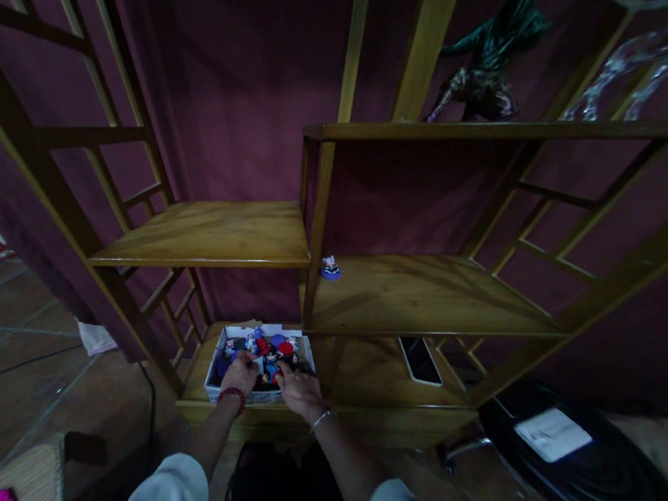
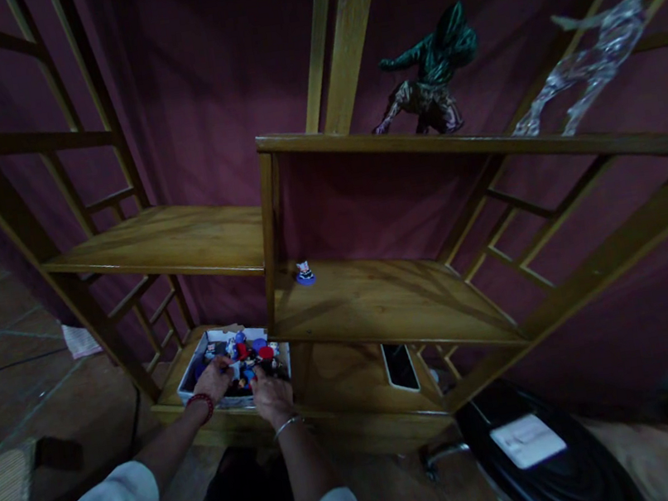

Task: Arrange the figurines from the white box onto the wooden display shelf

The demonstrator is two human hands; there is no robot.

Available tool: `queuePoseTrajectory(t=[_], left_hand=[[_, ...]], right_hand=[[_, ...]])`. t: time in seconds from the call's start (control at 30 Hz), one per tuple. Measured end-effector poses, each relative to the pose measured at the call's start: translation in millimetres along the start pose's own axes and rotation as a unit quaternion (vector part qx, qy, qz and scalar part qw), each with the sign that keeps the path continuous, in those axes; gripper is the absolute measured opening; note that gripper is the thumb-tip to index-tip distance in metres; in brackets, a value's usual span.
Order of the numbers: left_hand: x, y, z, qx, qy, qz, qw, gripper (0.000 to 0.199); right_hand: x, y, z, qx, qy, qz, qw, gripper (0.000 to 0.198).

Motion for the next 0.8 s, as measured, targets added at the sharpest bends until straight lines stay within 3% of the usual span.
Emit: queuePoseTrajectory(t=[0.27, 0.8], left_hand=[[-25, 27, -11, -0.019, -0.041, -0.015, 0.999, 0.020], [-29, 46, -34, -0.092, -0.108, 0.139, 0.980, 0.026]], right_hand=[[1, 2, 0, -0.009, -0.004, 0.016, 1.000, 0.050], [-7, 10, 6, -0.086, 0.001, 0.042, 0.995, 0.035]])
Point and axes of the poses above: each hand's wrist, its own z-axis towards the middle knuckle, its own x-axis out of the back of the hand, y = z × x, the point moved 8 cm from there along z, towards the middle knuckle, and after that the axes turned 7 degrees about y, right-handed, at the moved point
